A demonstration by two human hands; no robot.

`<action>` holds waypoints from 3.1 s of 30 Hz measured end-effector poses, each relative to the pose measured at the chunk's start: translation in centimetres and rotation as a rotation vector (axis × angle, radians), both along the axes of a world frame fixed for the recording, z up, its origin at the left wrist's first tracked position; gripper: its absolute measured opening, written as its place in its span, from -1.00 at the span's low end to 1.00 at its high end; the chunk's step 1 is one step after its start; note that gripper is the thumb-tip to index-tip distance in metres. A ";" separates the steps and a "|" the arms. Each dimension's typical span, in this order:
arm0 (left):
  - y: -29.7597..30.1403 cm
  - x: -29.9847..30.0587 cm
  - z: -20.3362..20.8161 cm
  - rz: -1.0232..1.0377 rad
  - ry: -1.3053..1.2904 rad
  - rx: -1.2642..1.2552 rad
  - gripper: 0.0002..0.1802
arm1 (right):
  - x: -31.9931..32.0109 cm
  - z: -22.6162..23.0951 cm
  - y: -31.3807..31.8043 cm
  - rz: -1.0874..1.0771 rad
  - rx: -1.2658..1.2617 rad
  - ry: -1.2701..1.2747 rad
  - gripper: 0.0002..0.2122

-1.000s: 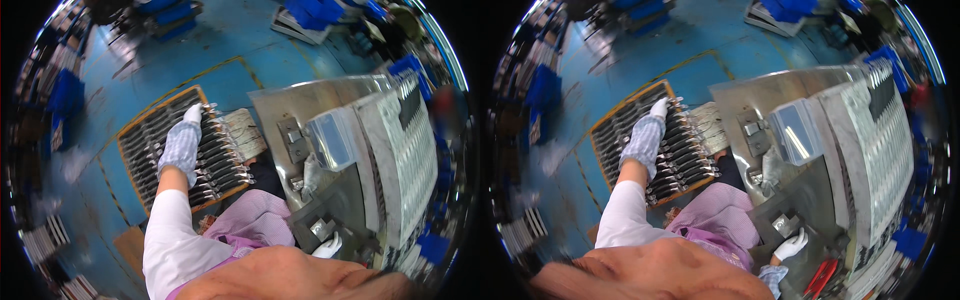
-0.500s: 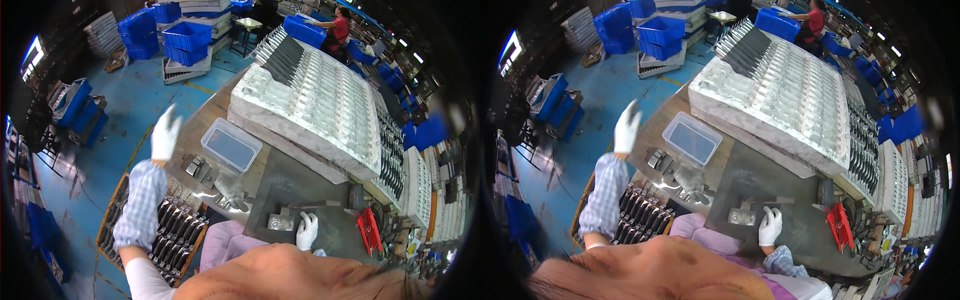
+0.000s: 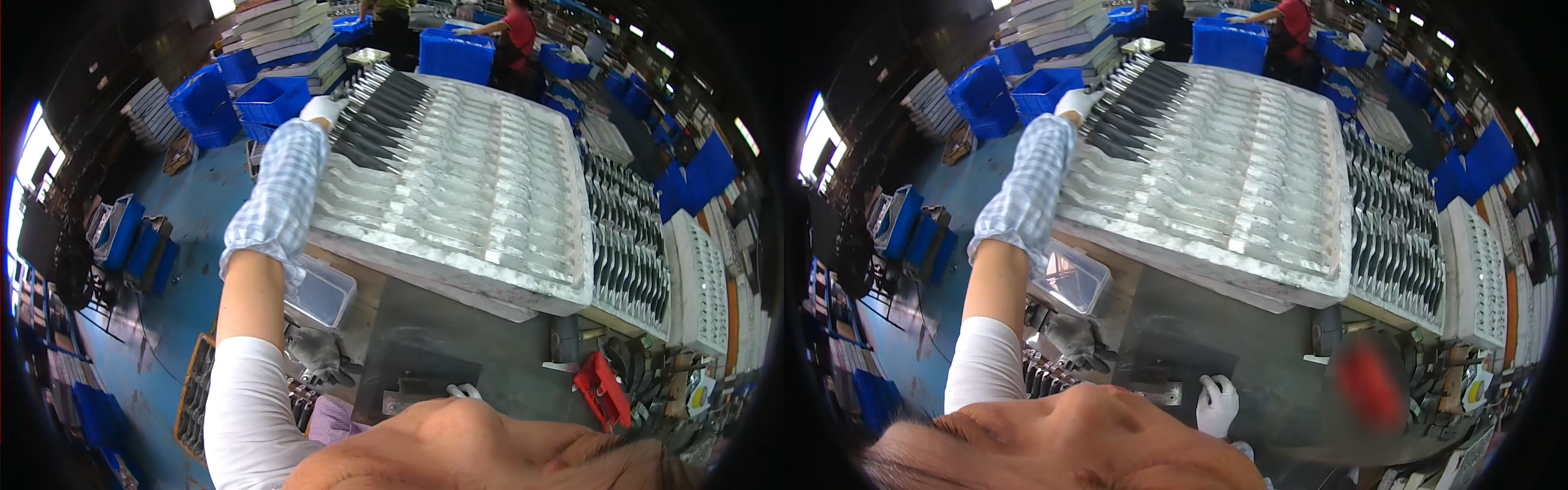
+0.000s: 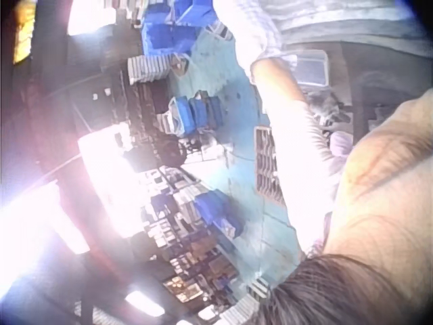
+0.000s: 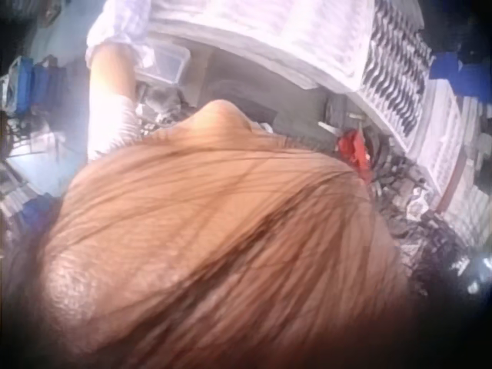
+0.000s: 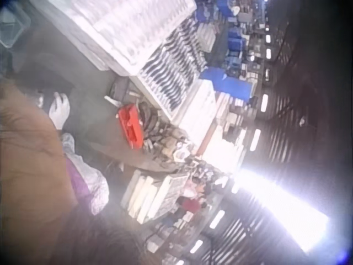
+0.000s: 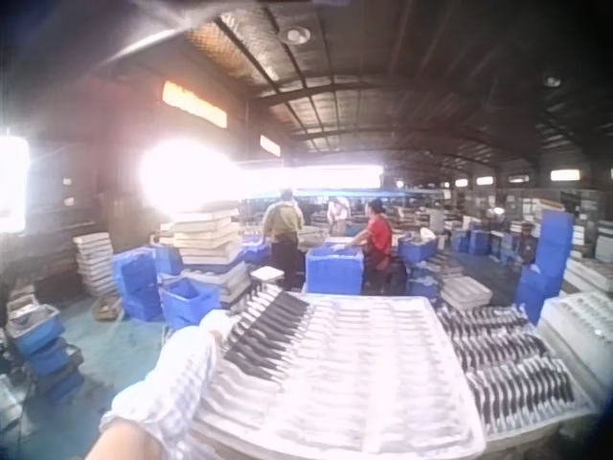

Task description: The person is assembling parts of a metal tool using a hammer and manual fitting techniques.

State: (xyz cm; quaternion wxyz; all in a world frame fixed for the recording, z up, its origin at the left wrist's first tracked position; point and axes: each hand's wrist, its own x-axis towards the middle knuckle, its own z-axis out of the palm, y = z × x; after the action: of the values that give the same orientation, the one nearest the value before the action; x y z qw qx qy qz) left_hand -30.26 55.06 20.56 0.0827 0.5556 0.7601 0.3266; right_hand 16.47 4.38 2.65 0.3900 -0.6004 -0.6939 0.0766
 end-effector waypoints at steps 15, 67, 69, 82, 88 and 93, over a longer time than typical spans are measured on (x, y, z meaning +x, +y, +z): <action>1.3 -1.5 3.1 -0.116 -0.223 0.199 -0.54 | 0.7 -3.5 -0.6 -0.001 -0.316 0.209 -0.71; -49.5 40.1 -12.3 -0.520 0.156 0.227 -0.53 | 23.0 4.2 -3.7 -0.082 -0.503 0.510 -0.73; -53.9 39.1 -13.2 -0.622 0.094 0.243 -0.67 | 22.1 6.2 -8.9 0.113 -0.819 0.783 -0.73; -60.9 38.4 -10.5 -0.999 0.094 0.199 -0.62 | 12.5 7.2 -18.8 0.439 -1.204 0.565 -0.74; -63.1 32.6 -17.5 -0.549 -0.321 -0.206 -0.71 | 5.8 6.9 -8.6 0.556 -0.440 0.209 -0.61; -62.1 28.4 -15.4 -0.013 -1.023 -0.210 -0.63 | -3.2 4.8 -2.9 0.343 -0.617 0.356 -0.59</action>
State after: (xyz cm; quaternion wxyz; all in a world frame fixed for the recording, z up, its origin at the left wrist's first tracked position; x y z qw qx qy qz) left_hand -1.89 -7.03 5.17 0.5009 0.3184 0.6477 0.4777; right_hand 13.31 1.50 7.48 0.2870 -0.5419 -0.6502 0.4486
